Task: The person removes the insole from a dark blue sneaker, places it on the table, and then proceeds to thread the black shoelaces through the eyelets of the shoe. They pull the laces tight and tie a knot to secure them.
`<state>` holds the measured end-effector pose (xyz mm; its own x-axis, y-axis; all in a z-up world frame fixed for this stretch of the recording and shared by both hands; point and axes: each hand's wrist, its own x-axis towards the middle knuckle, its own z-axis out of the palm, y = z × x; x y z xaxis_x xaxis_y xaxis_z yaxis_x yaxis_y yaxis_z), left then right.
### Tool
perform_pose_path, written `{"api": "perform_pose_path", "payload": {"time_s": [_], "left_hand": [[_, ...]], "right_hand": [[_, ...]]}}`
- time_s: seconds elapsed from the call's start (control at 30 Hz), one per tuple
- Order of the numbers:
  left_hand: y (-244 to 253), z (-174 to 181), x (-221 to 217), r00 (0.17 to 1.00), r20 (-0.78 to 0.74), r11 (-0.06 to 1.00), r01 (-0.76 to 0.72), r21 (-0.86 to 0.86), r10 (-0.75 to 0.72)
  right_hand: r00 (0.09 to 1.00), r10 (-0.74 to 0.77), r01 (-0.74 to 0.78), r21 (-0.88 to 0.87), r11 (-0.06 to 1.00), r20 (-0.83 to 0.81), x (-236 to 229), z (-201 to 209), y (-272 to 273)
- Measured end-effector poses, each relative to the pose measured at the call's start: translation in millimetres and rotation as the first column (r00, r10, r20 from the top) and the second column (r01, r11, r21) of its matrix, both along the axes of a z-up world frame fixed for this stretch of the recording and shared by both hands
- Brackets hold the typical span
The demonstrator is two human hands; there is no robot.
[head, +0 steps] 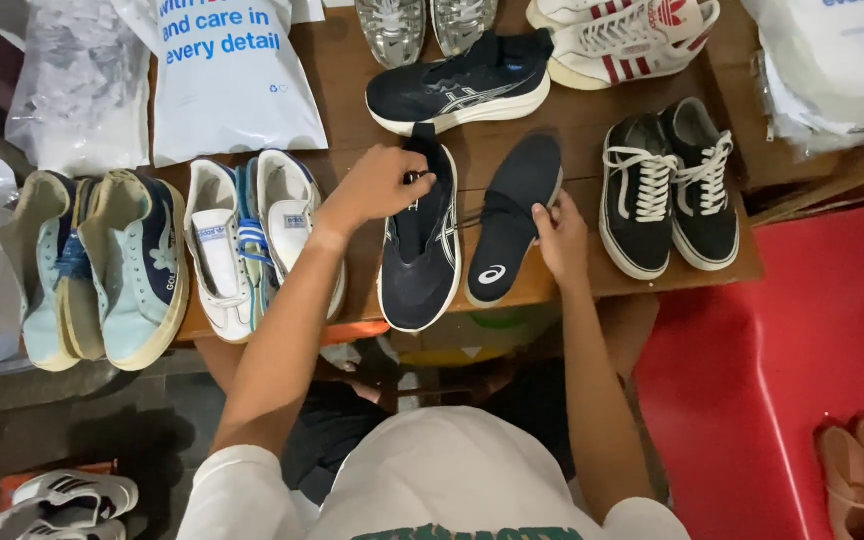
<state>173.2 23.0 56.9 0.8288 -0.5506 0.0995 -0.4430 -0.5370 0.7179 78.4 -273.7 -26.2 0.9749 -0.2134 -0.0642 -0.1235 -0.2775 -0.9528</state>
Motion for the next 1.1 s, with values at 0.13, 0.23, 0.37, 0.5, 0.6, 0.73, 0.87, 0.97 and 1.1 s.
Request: {"api": "perform_pose_path", "payload": {"time_s": [0.13,0.23,0.37,0.5,0.6,0.73,0.87,0.97,1.1], "left_hand": [[-10,-20,-1,0.993,0.055,0.993,-0.104,-0.058,0.108],[-20,-1,-26,0.977,0.146,0.976,-0.125,-0.178,0.152],[-51,23,-90,0.858,0.311,0.875,-0.273,-0.399,0.409],[-88,-21,-136,0.925,-0.077,0.742,-0.346,-0.574,0.371],[-94,-16,-155,0.926,-0.1,0.822,-0.371,-0.433,0.365],[-95,8,-157,0.911,0.036,0.808,-0.346,-0.478,0.411],[-91,25,-148,0.913,0.019,0.721,-0.309,-0.62,0.408],[-85,24,-151,0.91,0.081,0.742,-0.277,-0.611,0.406],[-71,46,-168,0.99,0.066,0.778,-0.056,-0.626,0.124]], "right_hand": [[0.999,-0.001,0.002,-0.01,1.0,0.049,7,-18,-4],[0.997,0.007,-0.005,-0.021,1.0,0.079,1,-16,-4],[0.99,-0.007,-0.005,0.086,0.996,0.138,6,-37,-11],[0.951,-0.102,-0.006,0.347,0.938,0.293,18,-59,-23],[0.916,-0.097,-0.035,0.32,0.947,0.388,18,-58,-43],[0.856,-0.052,-0.106,0.273,0.956,0.514,3,-14,-39],[0.805,0.01,-0.173,0.219,0.96,0.593,5,-20,-50],[0.801,-0.026,-0.125,0.21,0.97,0.598,2,-22,-43],[0.784,-0.103,-0.088,0.274,0.958,0.613,11,-53,-43]]}}
